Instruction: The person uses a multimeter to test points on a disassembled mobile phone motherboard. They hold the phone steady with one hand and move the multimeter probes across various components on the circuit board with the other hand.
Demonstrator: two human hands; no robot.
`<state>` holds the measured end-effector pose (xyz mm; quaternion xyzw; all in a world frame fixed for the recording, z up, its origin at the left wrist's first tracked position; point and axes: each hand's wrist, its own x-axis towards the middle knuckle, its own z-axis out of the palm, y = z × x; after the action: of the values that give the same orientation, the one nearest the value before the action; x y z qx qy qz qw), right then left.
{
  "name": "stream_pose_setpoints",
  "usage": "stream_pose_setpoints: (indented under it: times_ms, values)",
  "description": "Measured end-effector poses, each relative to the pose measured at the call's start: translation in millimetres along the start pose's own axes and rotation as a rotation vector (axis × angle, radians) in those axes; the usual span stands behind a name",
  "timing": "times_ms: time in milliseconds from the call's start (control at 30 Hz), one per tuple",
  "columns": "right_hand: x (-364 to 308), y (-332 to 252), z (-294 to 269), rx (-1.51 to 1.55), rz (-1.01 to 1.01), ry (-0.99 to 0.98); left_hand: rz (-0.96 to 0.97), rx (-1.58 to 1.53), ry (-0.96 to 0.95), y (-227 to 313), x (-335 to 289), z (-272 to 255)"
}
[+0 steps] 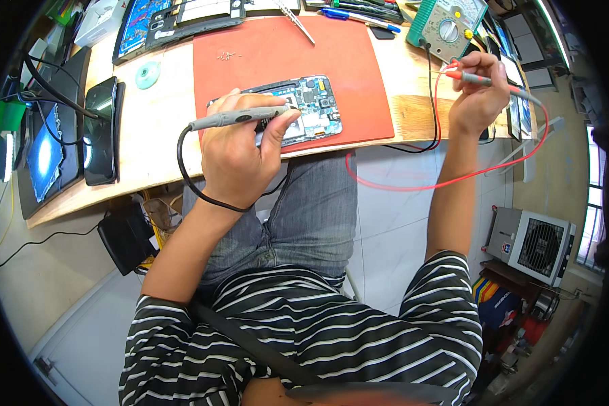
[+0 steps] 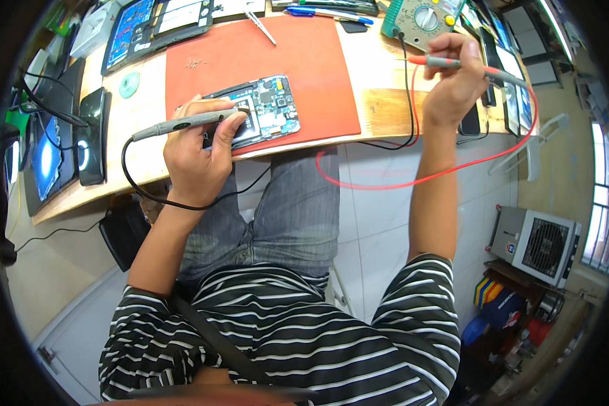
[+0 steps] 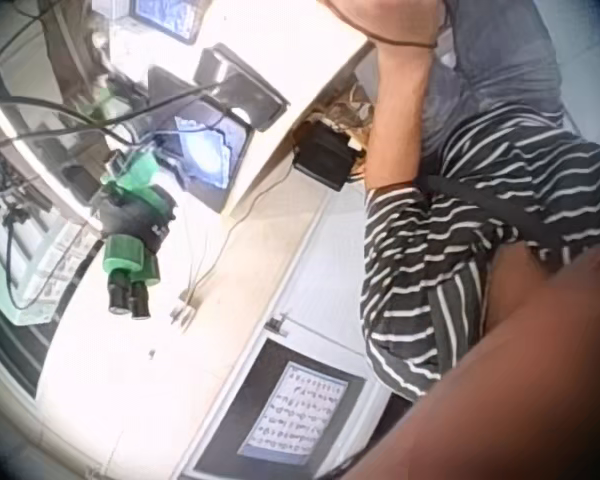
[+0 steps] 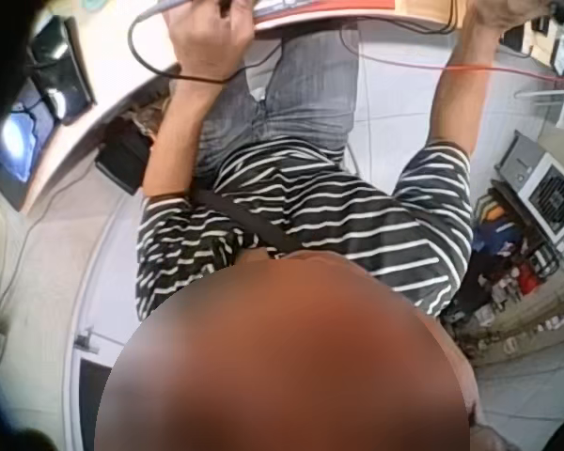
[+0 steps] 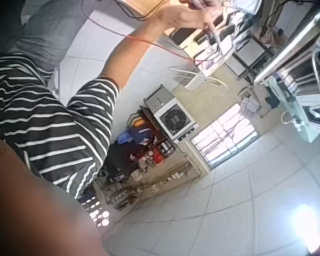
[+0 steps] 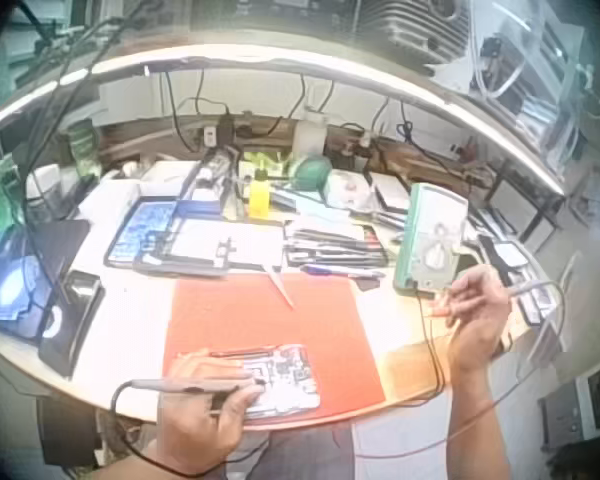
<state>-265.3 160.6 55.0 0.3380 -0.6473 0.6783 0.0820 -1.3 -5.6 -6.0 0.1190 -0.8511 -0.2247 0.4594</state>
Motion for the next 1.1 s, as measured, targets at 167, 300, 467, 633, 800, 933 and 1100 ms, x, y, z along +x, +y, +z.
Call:
stream_pose_setpoints:
  times_ms: [167,300,467,633,800,933,1100]
  values:
    - [-72.2,-21.0,46.1,0.357,0.317,-0.252,-0.016,-0.009,0.005,0.5,-0.3,0.8]
    - [-87.7,-29.8,60.0,0.134,0.318,-0.414,-0.018,-0.013,0.013,3.3,1.4,0.1]
    - [-95.6,-33.0,68.6,0.173,0.33,-0.404,-0.131,-0.009,-0.086,9.0,0.1,-5.8]
    - [-101.3,-26.2,68.2,0.154,0.299,-0.429,-0.147,-0.014,-0.087,9.4,0.6,-5.6]
    - [-102.6,-22.1,67.8,0.062,0.254,-0.421,-0.148,-0.01,-0.091,10.7,0.8,-6.4]
    - [-103.6,-21.3,70.0,0.052,0.236,-0.413,-0.143,-0.011,-0.094,10.0,1.0,-6.4]
    - [-104.0,-20.6,70.9,0.055,0.232,-0.407,-0.143,0.002,-0.095,10.4,0.7,-6.6]
